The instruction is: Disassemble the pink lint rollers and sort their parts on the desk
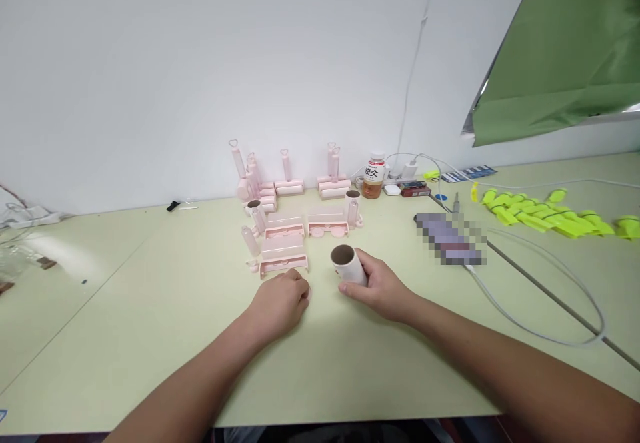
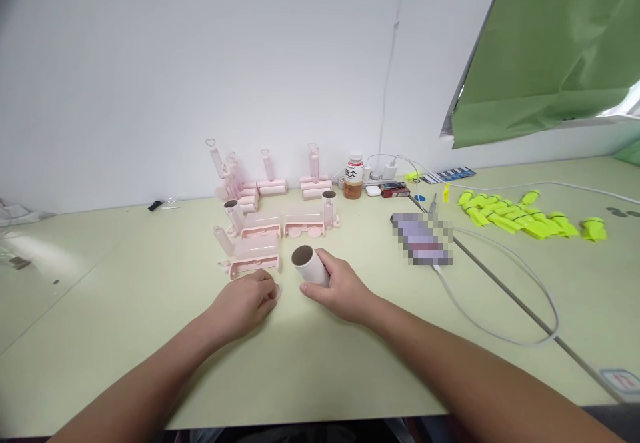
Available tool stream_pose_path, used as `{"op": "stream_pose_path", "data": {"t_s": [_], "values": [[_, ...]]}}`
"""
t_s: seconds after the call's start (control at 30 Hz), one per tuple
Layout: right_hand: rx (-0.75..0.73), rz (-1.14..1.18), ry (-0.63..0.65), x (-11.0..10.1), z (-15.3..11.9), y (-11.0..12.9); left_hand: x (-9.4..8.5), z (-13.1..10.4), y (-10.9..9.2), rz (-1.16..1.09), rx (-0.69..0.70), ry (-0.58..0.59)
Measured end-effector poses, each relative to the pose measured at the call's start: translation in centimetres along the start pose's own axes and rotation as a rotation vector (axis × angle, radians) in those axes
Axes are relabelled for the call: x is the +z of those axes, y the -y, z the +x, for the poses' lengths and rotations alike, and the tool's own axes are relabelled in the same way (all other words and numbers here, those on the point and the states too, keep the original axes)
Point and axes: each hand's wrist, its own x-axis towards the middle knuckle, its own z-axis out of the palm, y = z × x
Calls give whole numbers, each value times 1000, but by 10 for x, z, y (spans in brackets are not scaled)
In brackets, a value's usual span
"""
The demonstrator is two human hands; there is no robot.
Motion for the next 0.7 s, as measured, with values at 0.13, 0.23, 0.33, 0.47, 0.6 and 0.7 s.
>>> {"op": "stream_pose_path", "data": {"t_s": [0.13,0.23,0.33,0.47,0.6,0.7], "values": [[-11,-37,54,1,0,2,-4,-3,0,9,-2,4],[-10,-34,86,2,-1,1,-7,-5,0,-163,-16,-20],[-15,-27,104,2,-1,1,-12,-8,1,-378,72,-30],[-13,-37,109,2,-1,1,-15,-10,-1,-481,172,-29],[-20,-29,118,2,-1,1,-10,-5,-2,-610,140,-114],[-16,-34,123,2,-2,2,-3,1,1,-709,45,-171]]}}
